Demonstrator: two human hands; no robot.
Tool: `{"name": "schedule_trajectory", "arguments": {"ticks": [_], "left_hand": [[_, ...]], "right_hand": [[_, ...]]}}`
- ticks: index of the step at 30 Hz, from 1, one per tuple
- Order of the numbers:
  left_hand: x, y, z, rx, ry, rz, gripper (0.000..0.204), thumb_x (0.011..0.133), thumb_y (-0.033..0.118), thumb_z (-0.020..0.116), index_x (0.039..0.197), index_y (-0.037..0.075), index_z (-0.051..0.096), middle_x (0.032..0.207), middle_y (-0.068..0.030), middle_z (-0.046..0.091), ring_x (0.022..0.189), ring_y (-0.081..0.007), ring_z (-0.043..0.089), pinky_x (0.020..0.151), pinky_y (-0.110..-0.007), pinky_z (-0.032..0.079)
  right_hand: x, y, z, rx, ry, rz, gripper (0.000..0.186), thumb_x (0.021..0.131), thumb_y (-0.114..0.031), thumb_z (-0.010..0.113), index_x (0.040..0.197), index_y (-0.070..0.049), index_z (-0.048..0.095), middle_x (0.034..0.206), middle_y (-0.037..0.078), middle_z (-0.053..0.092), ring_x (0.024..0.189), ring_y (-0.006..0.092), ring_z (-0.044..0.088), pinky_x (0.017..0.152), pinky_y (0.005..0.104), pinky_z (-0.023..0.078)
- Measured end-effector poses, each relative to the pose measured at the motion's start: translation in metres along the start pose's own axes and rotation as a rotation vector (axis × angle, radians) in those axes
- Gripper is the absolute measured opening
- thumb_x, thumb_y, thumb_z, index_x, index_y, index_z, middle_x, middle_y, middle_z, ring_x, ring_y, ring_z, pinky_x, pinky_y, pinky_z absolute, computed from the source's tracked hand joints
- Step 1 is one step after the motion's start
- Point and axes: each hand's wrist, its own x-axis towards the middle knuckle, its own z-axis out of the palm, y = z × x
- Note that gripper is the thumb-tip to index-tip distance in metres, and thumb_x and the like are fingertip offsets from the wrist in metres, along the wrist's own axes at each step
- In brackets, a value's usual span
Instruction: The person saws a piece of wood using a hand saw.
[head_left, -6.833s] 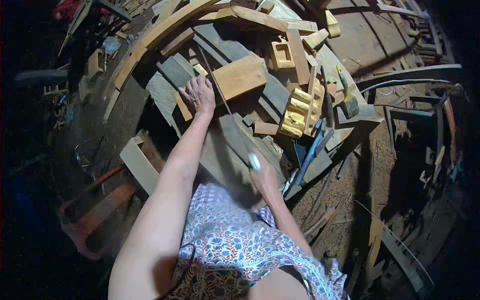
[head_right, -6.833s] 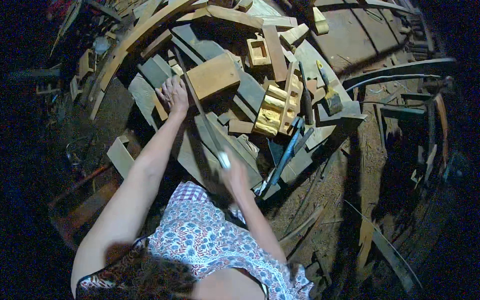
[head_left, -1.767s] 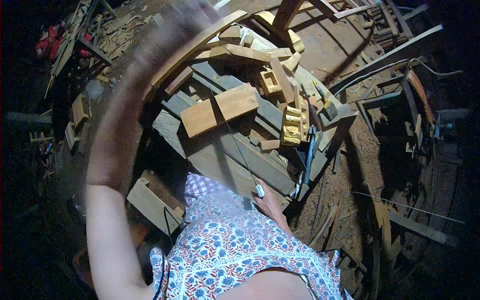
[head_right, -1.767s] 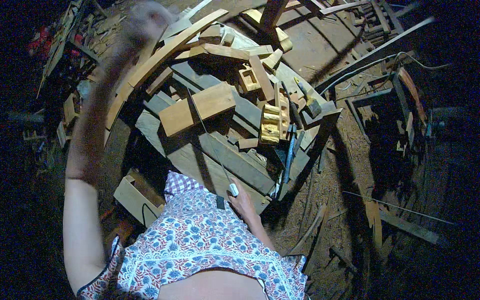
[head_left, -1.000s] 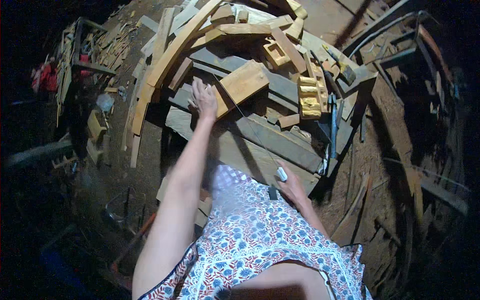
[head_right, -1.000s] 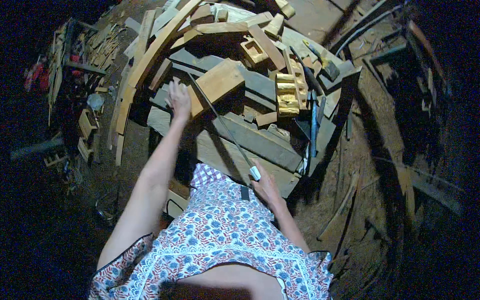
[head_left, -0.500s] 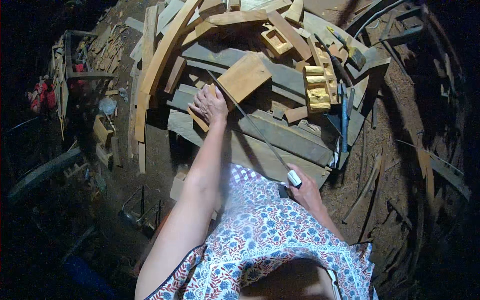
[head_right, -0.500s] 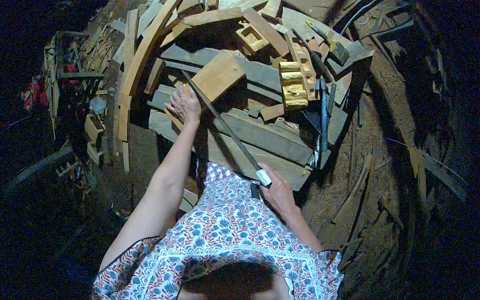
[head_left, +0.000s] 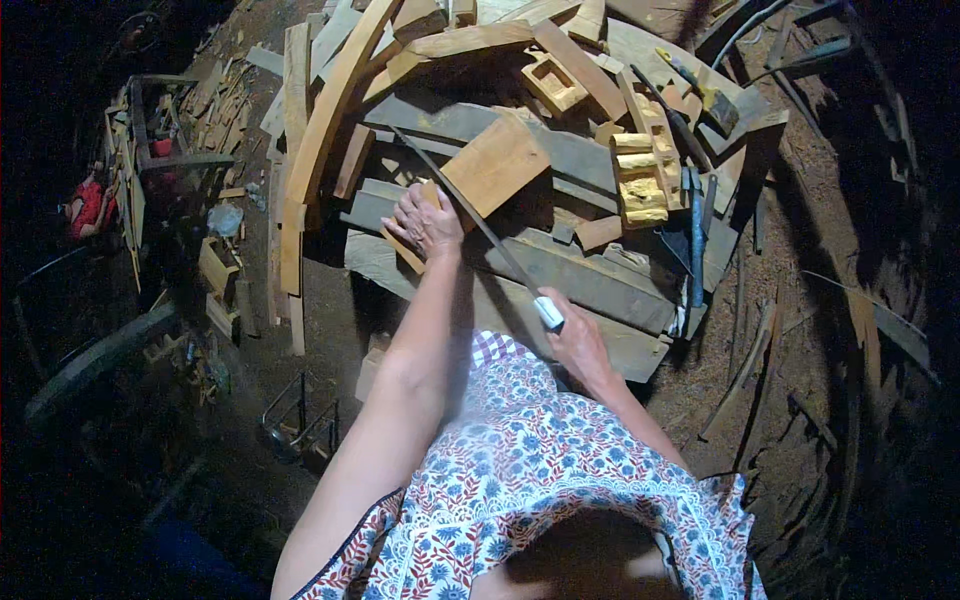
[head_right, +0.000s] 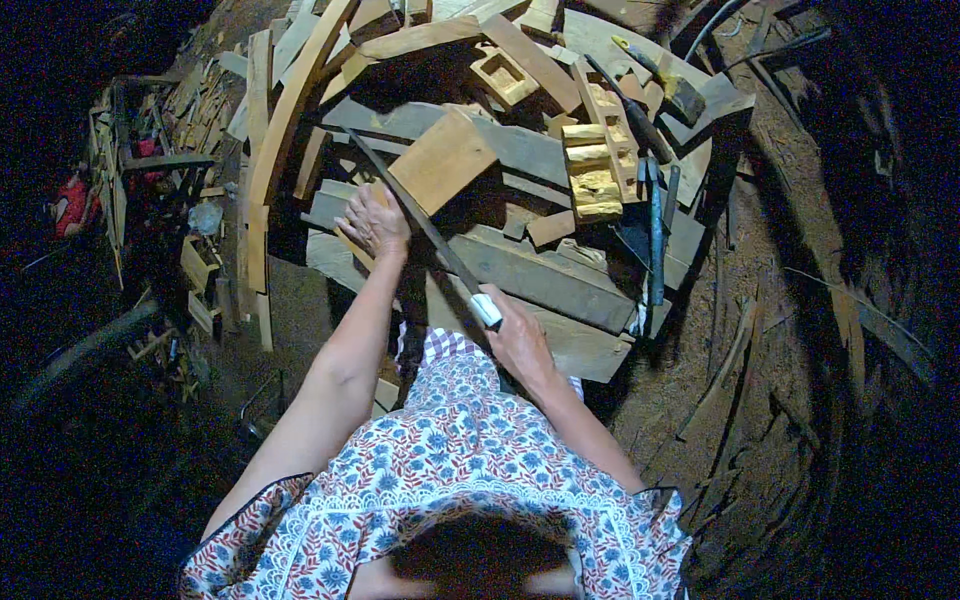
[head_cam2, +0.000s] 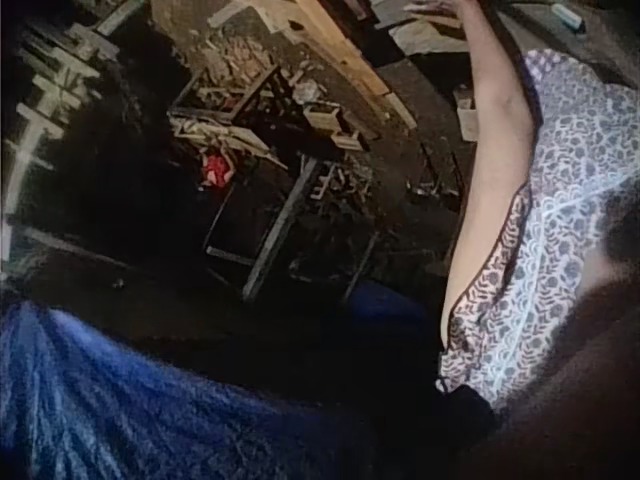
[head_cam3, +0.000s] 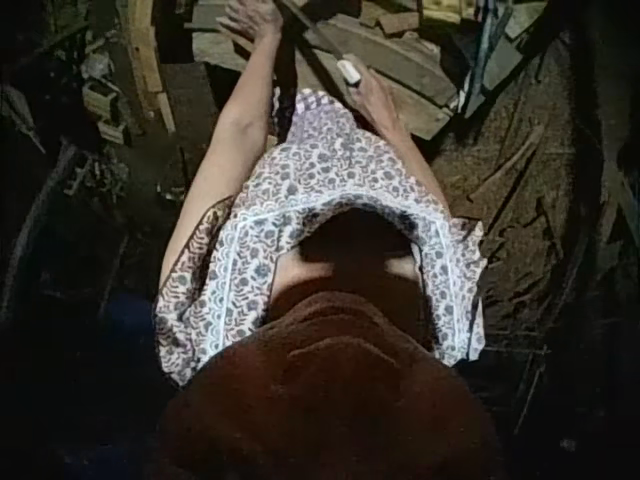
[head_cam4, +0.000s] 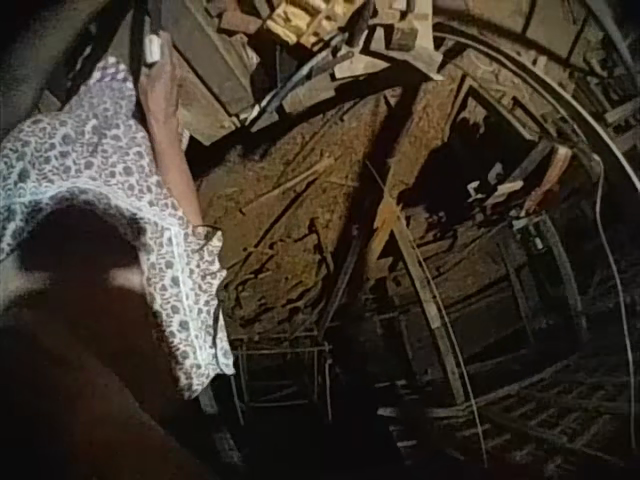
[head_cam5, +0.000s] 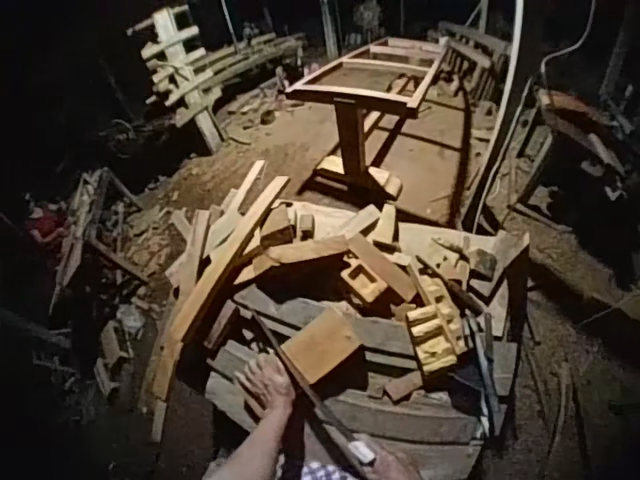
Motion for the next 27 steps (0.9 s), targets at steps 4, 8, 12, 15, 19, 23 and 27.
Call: {"name": "schedule_trajectory", "arguments": {"ticks": [4,8,12,15,19,23,27], "left_hand": [[0.007,-0.005,0.004,-0.042,-0.017,-0.010,0.040,0.083,0.039,0.050,0.111,0.010,0.054,0.102,-0.0117,0.055,0.104,-0.0296,0.050,0.103,-0.057,0.020],[0.005,-0.005,0.003,-0.044,-0.051,-0.016,0.042,0.086,0.043,0.046,0.111,0.010,0.054,0.104,-0.0138,0.054,0.110,-0.0312,0.047,0.103,-0.055,0.020],[0.004,-0.008,0.009,-0.039,0.009,0.006,0.039,0.087,0.041,0.047,0.110,0.011,0.054,0.101,-0.0120,0.054,0.107,-0.0298,0.047,0.102,-0.055,0.020],[0.003,-0.005,0.006,-0.036,-0.052,-0.013,0.038,0.087,0.040,0.046,0.111,0.012,0.054,0.101,-0.0112,0.054,0.108,-0.0290,0.047,0.102,-0.055,0.020],[0.003,-0.007,0.011,-0.045,0.020,-0.008,0.039,0.088,0.041,0.045,0.111,0.012,0.054,0.105,-0.0110,0.054,0.107,-0.0294,0.047,0.102,-0.055,0.019],[0.005,0.002,0.011,-0.010,0.037,-0.020,0.040,0.089,0.040,0.043,0.112,0.010,0.054,0.107,-0.0119,0.055,0.106,-0.0307,0.048,0.100,-0.056,0.020],[-0.009,0.002,0.000,0.036,-0.115,-0.158,0.040,0.090,0.039,0.042,0.110,0.007,0.055,0.103,-0.0157,0.056,0.104,-0.0322,0.049,0.095,-0.054,0.025]], "right_hand": [[0.013,0.028,0.005,-0.080,-0.058,0.016,0.057,0.072,-0.005,0.065,0.125,-0.015,0.047,0.110,0.021,0.058,0.100,0.0383,0.057,0.083,0.0423,0.048],[0.021,0.048,0.012,-0.032,-0.049,-0.042,0.060,0.068,0.001,0.062,0.124,-0.017,0.048,0.111,0.017,0.059,0.101,0.0354,0.057,0.085,0.0394,0.047],[0.020,0.046,0.019,-0.038,0.014,-0.088,0.064,0.066,0.002,0.065,0.125,-0.017,0.047,0.105,0.019,0.060,0.093,0.0376,0.059,0.079,0.0414,0.048],[0.021,0.045,0.016,-0.007,-0.006,-0.097,0.063,0.067,0.001,0.065,0.125,-0.016,0.047,0.105,0.020,0.060,0.094,0.0376,0.059,0.079,0.0410,0.048],[0.011,0.041,0.024,0.006,0.060,-0.086,0.059,0.071,-0.002,0.064,0.125,-0.019,0.047,0.095,0.021,0.060,0.088,0.0399,0.058,0.076,0.0442,0.049],[0.017,0.051,0.024,0.007,0.078,-0.057,0.061,0.071,-0.002,0.063,0.125,-0.021,0.045,0.091,0.021,0.059,0.086,0.0405,0.058,0.075,0.0456,0.049],[0.025,0.067,0.002,-0.117,0.072,-0.116,0.059,0.072,-0.001,0.061,0.125,-0.023,0.046,0.089,0.020,0.060,0.087,0.0389,0.059,0.076,0.0455,0.048]]}}
